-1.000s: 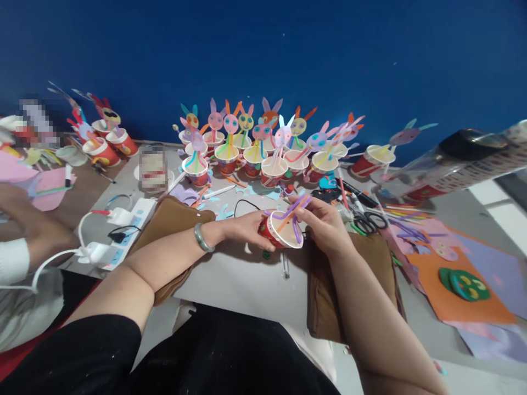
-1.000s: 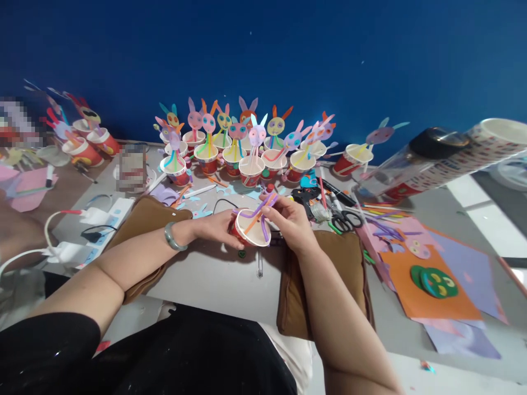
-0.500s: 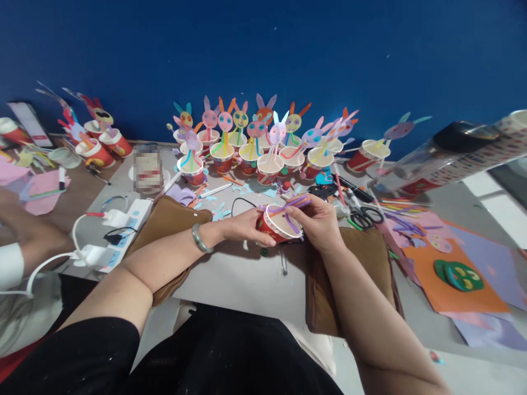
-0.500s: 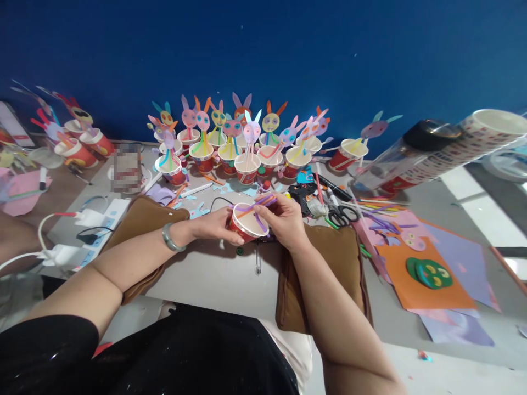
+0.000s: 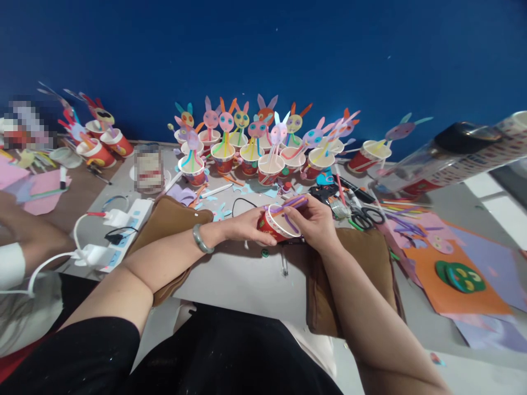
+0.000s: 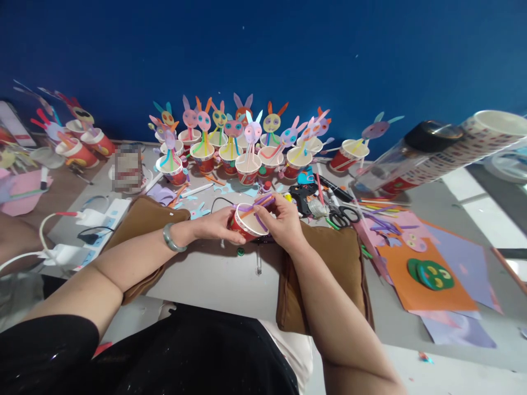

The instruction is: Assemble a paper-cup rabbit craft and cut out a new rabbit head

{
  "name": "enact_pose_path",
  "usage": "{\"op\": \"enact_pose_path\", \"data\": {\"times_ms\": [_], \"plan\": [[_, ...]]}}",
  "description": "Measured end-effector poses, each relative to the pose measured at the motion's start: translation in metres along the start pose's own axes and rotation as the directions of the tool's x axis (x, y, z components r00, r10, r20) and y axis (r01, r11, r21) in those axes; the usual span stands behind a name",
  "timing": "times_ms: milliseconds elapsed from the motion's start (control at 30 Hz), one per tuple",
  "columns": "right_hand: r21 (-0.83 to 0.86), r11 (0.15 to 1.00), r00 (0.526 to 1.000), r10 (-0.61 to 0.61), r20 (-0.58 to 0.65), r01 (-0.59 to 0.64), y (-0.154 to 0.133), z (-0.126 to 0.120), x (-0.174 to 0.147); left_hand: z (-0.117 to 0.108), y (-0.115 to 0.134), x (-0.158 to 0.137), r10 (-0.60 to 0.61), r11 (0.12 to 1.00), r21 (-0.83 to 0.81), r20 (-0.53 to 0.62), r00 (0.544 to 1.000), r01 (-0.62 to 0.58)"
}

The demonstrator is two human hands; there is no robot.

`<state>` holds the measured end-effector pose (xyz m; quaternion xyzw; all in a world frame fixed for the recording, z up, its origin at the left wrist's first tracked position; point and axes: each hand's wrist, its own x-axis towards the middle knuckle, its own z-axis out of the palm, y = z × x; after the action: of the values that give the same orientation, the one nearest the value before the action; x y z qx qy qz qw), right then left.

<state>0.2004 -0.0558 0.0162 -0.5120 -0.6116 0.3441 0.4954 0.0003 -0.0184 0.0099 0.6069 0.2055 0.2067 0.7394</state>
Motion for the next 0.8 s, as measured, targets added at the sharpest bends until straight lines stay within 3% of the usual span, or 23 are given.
{"op": "enact_pose_path", "data": {"times_ms": [200, 567, 700, 800], "plan": [[0.037, 0.999, 1.0, 0.027, 0.0, -0.027, 0.0032, 0.0013, 0.0003, 0.0008, 0.0017, 0.0003, 0.01, 0.999, 0.031, -0.004, 1.0, -0.01], [-0.063, 0.998, 1.0, 0.008, 0.012, -0.007, -0.0005, 0.0018, 0.0005, -0.0011, -0.0046, 0.0004, 0.004, 0.999, 0.054, -0.009, 1.0, -0.004], [-0.093, 0.996, 0.998, -0.004, -0.06, -0.002, 0.0028, 0.0002, 0.0014, -0.0033, -0.0034, -0.0013, 0.072, 0.991, 0.122, -0.108, 0.991, -0.059], [-0.081, 0.997, 0.995, 0.006, -0.099, -0.014, 0.005, -0.0007, 0.0018, -0.0044, -0.0011, -0.0019, 0.204, 0.951, 0.275, -0.224, 0.953, -0.139]]}}
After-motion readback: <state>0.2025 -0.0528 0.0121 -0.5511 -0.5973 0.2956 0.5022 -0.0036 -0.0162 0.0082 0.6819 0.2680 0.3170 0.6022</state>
